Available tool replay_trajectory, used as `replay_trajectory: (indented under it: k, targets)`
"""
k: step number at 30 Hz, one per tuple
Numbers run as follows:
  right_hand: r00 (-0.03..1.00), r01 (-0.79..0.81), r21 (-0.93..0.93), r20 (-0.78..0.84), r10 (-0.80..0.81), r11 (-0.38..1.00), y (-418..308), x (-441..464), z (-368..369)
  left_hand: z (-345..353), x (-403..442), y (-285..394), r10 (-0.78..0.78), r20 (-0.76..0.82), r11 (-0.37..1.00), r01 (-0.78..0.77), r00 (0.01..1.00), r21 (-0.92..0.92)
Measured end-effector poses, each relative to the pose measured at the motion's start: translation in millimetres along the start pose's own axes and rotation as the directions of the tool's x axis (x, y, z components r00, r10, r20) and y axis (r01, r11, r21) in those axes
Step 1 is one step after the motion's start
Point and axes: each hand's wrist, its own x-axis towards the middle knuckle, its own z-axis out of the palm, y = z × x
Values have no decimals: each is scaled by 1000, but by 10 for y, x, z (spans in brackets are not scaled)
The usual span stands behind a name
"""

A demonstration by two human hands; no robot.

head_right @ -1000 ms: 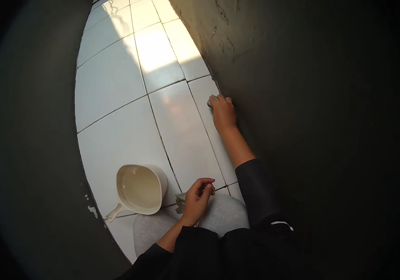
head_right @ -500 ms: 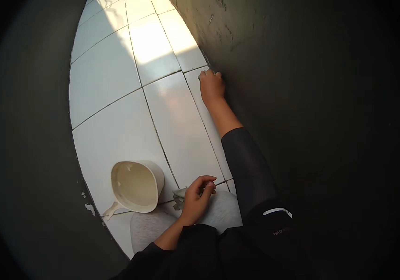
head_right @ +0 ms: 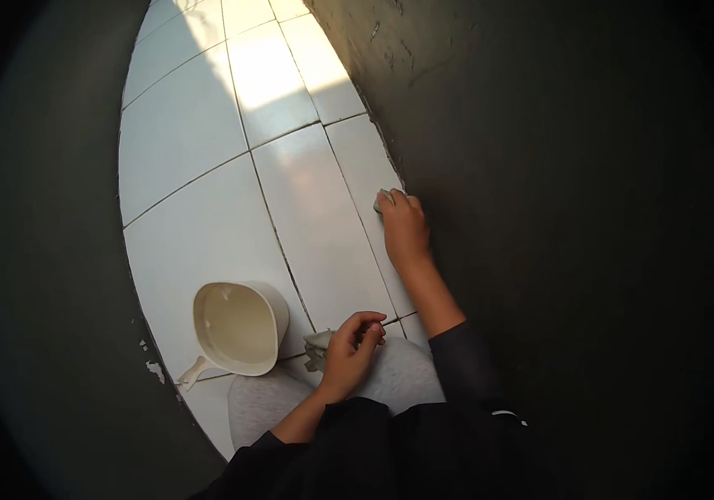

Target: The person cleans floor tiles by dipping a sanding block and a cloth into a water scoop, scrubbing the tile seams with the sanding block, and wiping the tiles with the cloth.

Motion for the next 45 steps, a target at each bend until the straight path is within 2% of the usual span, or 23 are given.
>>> replay_trajectory:
  k: [2,4,7,9,14,16,19,24,29,31,35,40,43,45]
  targets:
    - [1000,5,2,-19,-5,1000,-29,393,137,5,32,-31,35,-8,999,-35,999,15]
    - [999,-15,-44,27,16,999,-89,845,285,4,43,-46,24,-33,1000,-24,999,-11]
    - [999,21,-81,-29,-23,997,-99,1228,424,-18,59,-43,11,-45,1000,-12,999,-18]
    - [995,-10,-166,92,25,986,-124,1299,387,-45,73,-63,2,-66,1000,-1,998,1]
    - [999,1,-250,53,12,968,-72,420,107,-49,75,-42,14,-69,1000,-14,998,3]
    - [1000,12,-264,20,-7,965,-32,-74,-3,-35,39,81,-21,-11,1000,21,1000,-19]
    - [999,23,-189,29,-17,982,19,-371,-104,-25,0,104,-39,7,999,39,999,-10]
    - [997,39,-50,-63,-42,998,18,379,198,1,5,7,0,11,1000,0,1000,-3]
    - [1000,19,-110,12,-18,994,-88,1485,533,-30,38,-5,3,-32,1000,-4,999,-16]
    - [992,82,-144,-82,-94,986,-79,1606,583,-49,59,-20,-13,-40,999,12,999,-39]
    - [997,59,-119,-50,-65,991,-35,1151,403,-54,89,-21,-2,-77,1000,0,997,-23]
    - [1000,-8,-200,21,12,980,-38,-79,-35,-37,35,46,-42,3,998,42,999,-39]
    - [999,19,-178,38,-13,984,31,-322,-88,-26,-2,119,-31,7,999,32,999,-36]
    - [999,34,-145,5,-34,989,52,-116,6,-33,-2,97,-22,16,999,23,1000,-26]
